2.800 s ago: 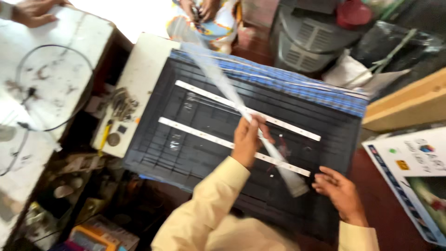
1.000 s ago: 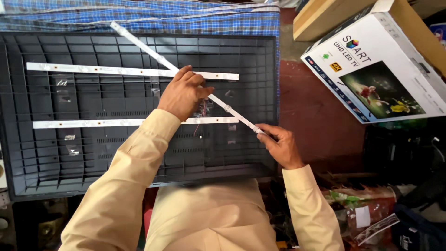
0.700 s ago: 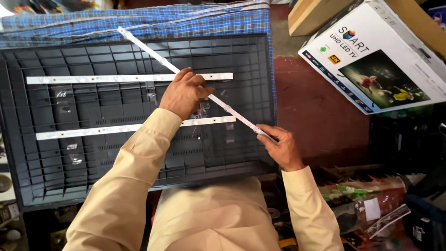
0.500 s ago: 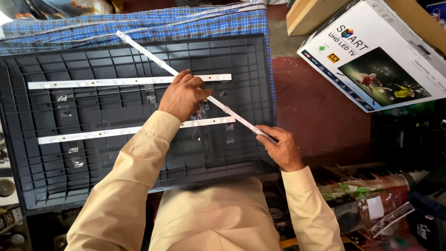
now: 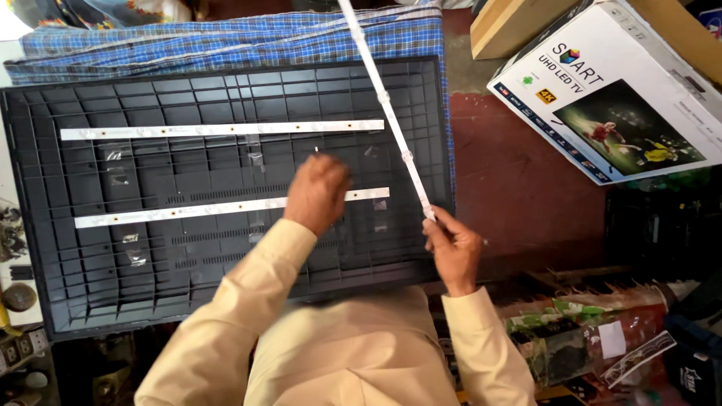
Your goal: The person works on the back of a television placed face-down on a cloth, handling long white LED light strips and aligning them on the panel. They connect a small wire to a strip, lift and reposition the TV panel, and continue fitting the strips in place.
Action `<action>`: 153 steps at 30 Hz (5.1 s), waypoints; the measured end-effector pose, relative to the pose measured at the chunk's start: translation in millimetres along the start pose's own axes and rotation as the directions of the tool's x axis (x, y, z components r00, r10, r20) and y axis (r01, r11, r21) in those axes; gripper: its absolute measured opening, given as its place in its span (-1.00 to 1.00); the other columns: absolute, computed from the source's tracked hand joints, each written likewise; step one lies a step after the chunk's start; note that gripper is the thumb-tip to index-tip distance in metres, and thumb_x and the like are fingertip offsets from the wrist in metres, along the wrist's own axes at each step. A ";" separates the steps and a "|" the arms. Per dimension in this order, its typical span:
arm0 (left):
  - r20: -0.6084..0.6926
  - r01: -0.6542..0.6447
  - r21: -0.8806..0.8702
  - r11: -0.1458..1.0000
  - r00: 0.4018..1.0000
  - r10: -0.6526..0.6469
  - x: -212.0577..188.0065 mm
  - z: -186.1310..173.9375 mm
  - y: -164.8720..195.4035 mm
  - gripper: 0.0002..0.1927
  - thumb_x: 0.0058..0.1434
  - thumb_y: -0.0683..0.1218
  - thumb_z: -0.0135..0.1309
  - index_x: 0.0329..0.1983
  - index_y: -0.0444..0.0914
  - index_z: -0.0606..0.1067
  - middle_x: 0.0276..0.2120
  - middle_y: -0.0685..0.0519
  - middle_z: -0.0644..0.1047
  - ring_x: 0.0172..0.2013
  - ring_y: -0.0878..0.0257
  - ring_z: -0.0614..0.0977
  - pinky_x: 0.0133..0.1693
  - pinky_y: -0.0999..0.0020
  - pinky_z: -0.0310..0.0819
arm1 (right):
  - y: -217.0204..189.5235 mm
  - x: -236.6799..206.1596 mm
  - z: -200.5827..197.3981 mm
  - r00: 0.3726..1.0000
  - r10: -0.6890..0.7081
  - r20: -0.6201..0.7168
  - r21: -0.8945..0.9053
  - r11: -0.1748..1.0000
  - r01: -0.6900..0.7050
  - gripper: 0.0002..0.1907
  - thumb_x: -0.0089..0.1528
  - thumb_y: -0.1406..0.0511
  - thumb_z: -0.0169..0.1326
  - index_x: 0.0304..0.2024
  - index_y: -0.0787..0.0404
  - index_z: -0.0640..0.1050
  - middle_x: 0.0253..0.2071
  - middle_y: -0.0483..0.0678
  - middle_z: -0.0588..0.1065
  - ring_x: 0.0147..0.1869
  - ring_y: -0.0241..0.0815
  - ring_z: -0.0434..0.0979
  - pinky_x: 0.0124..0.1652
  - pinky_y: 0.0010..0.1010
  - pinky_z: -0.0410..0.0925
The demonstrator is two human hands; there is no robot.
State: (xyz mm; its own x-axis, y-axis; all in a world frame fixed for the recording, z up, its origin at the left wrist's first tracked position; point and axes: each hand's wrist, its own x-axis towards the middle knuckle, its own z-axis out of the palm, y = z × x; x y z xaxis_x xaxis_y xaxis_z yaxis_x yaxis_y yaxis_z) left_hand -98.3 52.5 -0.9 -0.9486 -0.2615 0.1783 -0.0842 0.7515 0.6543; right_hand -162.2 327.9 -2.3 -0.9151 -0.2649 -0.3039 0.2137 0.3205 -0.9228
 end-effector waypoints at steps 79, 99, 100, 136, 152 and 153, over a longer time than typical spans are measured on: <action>-0.191 -0.153 -0.276 0.949 0.976 0.101 9.3 -81.1 60.4 -0.76 0.22 -0.09 0.21 -0.08 -0.26 0.63 -0.22 -0.02 0.65 -0.21 -0.01 0.64 -0.14 0.14 0.53 | -111.4 -24.6 81.8 0.943 -0.283 -0.175 0.089 0.949 0.302 -0.68 0.26 0.43 0.20 0.08 0.27 0.64 -0.42 -0.12 0.56 -0.48 -0.45 0.40 -0.48 -0.60 0.28; -0.139 -0.120 -0.298 0.947 0.987 0.081 1.4 -62.8 61.6 -0.75 0.20 -0.10 0.22 -0.07 -0.24 0.63 -0.14 -0.03 0.66 -0.16 -0.02 0.64 -0.10 0.16 0.53 | -89.8 -28.3 74.9 0.943 -0.261 -0.208 0.108 0.952 0.287 -0.68 0.26 0.46 0.18 0.08 0.25 0.65 -0.40 -0.14 0.57 -0.46 -0.47 0.41 -0.46 -0.61 0.30; -0.135 -0.124 -0.293 0.948 0.987 0.087 1.5 -62.4 61.1 -0.76 0.21 -0.10 0.22 -0.07 -0.24 0.63 -0.14 -0.03 0.66 -0.16 -0.02 0.64 -0.09 0.16 0.53 | -89.2 -28.5 75.3 0.944 -0.248 -0.215 0.110 0.955 0.276 -0.67 0.25 0.46 0.19 0.08 0.25 0.65 -0.41 -0.14 0.57 -0.47 -0.46 0.41 -0.46 -0.61 0.29; -0.053 -0.082 -0.284 0.955 0.996 0.070 -11.3 -41.7 59.0 -0.76 0.22 -0.11 0.19 -0.08 -0.27 0.63 -0.14 -0.05 0.65 -0.14 -0.07 0.63 -0.07 0.11 0.50 | -64.4 -36.4 67.8 0.960 -0.177 -0.215 0.121 0.971 0.206 -0.68 0.24 0.47 0.19 0.07 0.28 0.65 -0.42 -0.14 0.56 -0.47 -0.46 0.40 -0.46 -0.61 0.28; -0.020 -0.050 -0.276 0.960 0.999 0.047 -12.8 -29.0 55.8 -0.77 0.20 -0.11 0.21 -0.09 -0.26 0.63 -0.19 -0.05 0.65 -0.18 -0.07 0.63 -0.10 0.11 0.52 | -47.8 -33.2 65.4 0.970 -0.129 -0.205 0.151 0.975 0.161 -0.67 0.23 0.48 0.18 0.06 0.28 0.65 -0.41 -0.14 0.58 -0.48 -0.47 0.40 -0.47 -0.61 0.28; -0.019 -0.049 -0.273 0.961 0.999 0.046 -12.9 -28.4 55.7 -0.77 0.20 -0.11 0.21 -0.10 -0.26 0.63 -0.18 -0.05 0.65 -0.18 -0.07 0.63 -0.10 0.11 0.52 | -47.9 -33.4 65.4 0.970 -0.131 -0.207 0.146 0.976 0.163 -0.67 0.23 0.48 0.18 0.06 0.28 0.65 -0.41 -0.14 0.58 -0.48 -0.47 0.40 -0.47 -0.61 0.28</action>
State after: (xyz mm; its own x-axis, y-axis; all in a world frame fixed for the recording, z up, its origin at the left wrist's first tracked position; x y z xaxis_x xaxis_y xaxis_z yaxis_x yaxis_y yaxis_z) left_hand -82.1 80.6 54.1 -0.9456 -0.2379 0.2219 0.0494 0.5693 0.8206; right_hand -119.5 261.9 36.6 -0.9860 -0.1104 -0.1250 0.1095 0.1372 -0.9845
